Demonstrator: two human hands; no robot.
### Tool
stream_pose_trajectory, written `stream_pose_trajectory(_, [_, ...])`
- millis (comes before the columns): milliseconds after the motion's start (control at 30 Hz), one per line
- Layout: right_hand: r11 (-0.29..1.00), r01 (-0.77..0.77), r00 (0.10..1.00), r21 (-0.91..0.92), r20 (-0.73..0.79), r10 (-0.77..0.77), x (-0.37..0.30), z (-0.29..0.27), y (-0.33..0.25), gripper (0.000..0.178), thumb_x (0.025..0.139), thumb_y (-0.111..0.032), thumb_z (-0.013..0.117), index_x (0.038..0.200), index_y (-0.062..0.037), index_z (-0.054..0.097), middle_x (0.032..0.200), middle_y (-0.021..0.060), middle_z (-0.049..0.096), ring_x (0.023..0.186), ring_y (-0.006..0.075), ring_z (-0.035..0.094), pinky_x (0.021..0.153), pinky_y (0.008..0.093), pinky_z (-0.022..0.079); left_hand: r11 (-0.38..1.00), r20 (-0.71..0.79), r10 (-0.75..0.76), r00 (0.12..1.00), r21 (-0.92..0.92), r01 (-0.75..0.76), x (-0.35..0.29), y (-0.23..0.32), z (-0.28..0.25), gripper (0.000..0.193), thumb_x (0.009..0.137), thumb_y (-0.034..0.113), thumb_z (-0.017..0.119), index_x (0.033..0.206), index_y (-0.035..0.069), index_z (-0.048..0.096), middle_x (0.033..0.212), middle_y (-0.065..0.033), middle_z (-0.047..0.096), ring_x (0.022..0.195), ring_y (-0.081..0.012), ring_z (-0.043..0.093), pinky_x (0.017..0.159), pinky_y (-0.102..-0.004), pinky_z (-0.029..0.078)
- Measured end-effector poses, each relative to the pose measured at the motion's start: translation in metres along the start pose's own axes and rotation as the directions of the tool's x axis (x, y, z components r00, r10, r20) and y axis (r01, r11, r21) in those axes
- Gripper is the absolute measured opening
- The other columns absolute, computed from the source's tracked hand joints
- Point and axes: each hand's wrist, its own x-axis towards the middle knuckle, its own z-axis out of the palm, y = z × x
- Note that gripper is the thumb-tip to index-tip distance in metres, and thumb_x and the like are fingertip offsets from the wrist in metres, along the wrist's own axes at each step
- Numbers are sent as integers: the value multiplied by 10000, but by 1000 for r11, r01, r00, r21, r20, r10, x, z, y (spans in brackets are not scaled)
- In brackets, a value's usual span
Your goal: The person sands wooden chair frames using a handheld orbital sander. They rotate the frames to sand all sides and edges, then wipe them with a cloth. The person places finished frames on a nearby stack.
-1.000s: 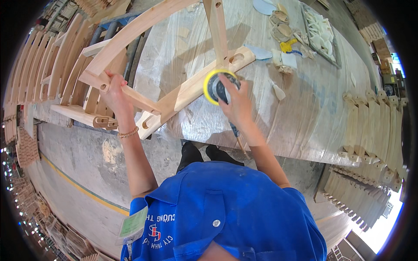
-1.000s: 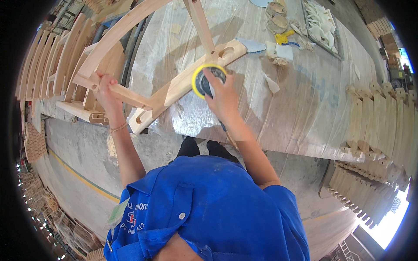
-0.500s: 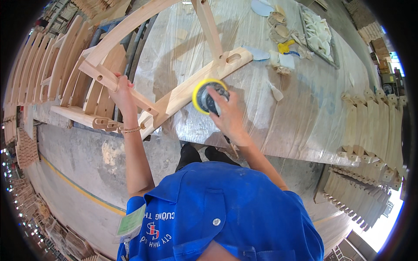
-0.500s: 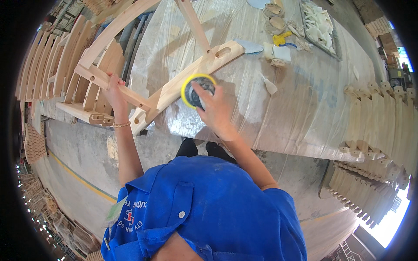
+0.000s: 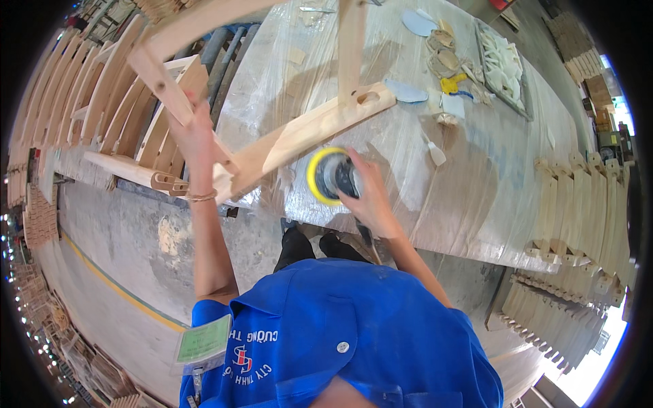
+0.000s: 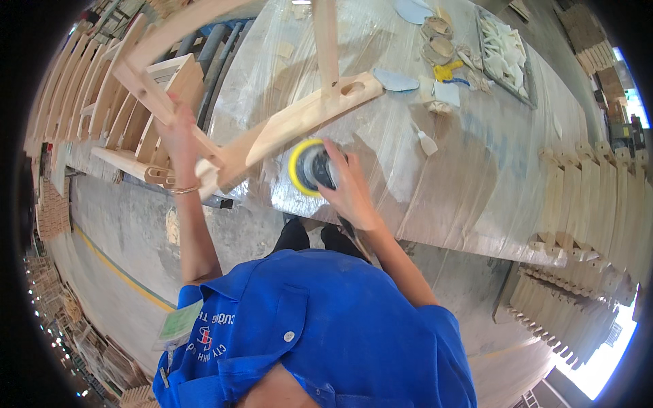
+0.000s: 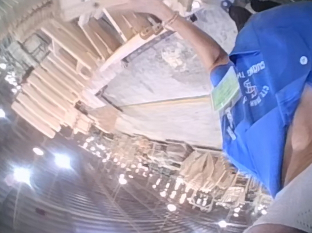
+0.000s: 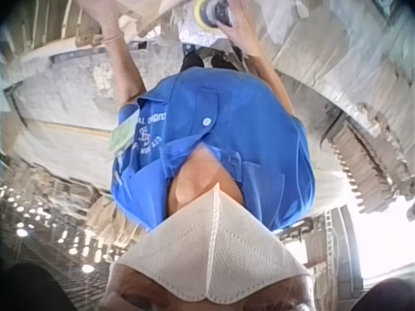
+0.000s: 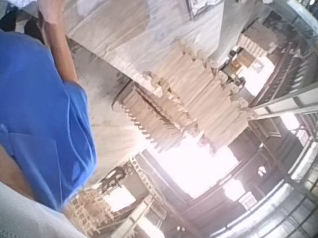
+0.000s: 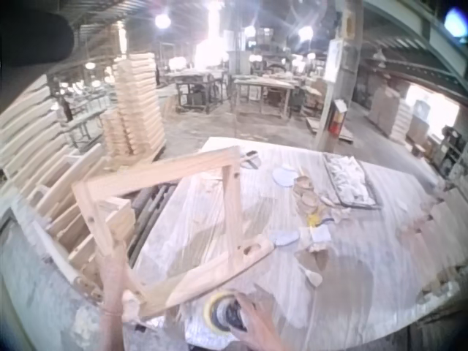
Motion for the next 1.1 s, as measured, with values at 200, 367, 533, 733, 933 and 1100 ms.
stream_pose_trajectory(200, [976, 2, 974, -217, 224, 48, -8, -59, -42, 883, 695, -46, 778, 1472, -281, 432, 1290, 154, 514, 1159, 372, 579, 921, 429, 514, 731, 271, 437, 857, 448, -515, 16, 166, 28, 560, 886, 421, 709, 1289, 67, 548, 988, -102, 685, 821, -227, 661, 734, -354, 520])
stream_pose_trajectory(367, [876, 320, 947, -360, 160, -280, 48, -103, -93, 815, 711, -50, 776, 1419, -344, 499, 1211, 150, 537, 1072, 367, 630, 795, 407, 573, 695, 475, 378, 795, 422, -582, -7, 219, 81, 624, 942, 592, 553, 1105, -10, 559, 784, -153, 653, 691, -219, 669, 618, -338, 533])
stream_pose_trajectory(533, [596, 415, 901, -687, 219, -374, 138, -97, -105, 735, 761, -50, 749, 1398, -343, 529, 1143, 178, 547, 950, 337, 665, 751, 429, 582, 541, 546, 506, 668, 402, -739, 6, 219, 128, 573, 983, 565, 484, 1028, 0, 569, 676, -134, 654, 631, -260, 680, 574, -367, 531])
stream_pose_trajectory(733, [469, 449, 892, -760, 350, -287, 171, -69, -100, 641, 827, -111, 703, 1397, -345, 530, 1139, 177, 542, 1031, 322, 636, 813, 427, 584, 407, 386, 785, 484, 268, -873, 11, 198, 161, 515, 982, 506, 521, 960, -5, 574, 629, -138, 644, 630, -279, 687, 579, -373, 535])
stream_pose_trajectory(933, [483, 461, 887, -744, 381, -259, 152, -89, -96, 571, 870, -168, 672, 1397, -340, 535, 1132, 188, 522, 994, 340, 653, 809, 422, 580, 436, 479, 708, 519, 282, -855, 15, 200, 164, 474, 972, 465, 559, 899, -3, 570, 595, -126, 618, 600, -261, 673, 568, -357, 528])
stream_pose_trajectory(1100, [434, 361, 912, -826, 215, -350, 172, -112, -86, 556, 876, -225, 679, 1396, -355, 532, 1130, 201, 518, 950, 359, 672, 759, 432, 587, 406, 431, 777, 459, 215, -888, 6, 204, 158, 475, 981, 466, 546, 898, -2, 567, 598, -127, 613, 594, -255, 666, 576, -356, 527])
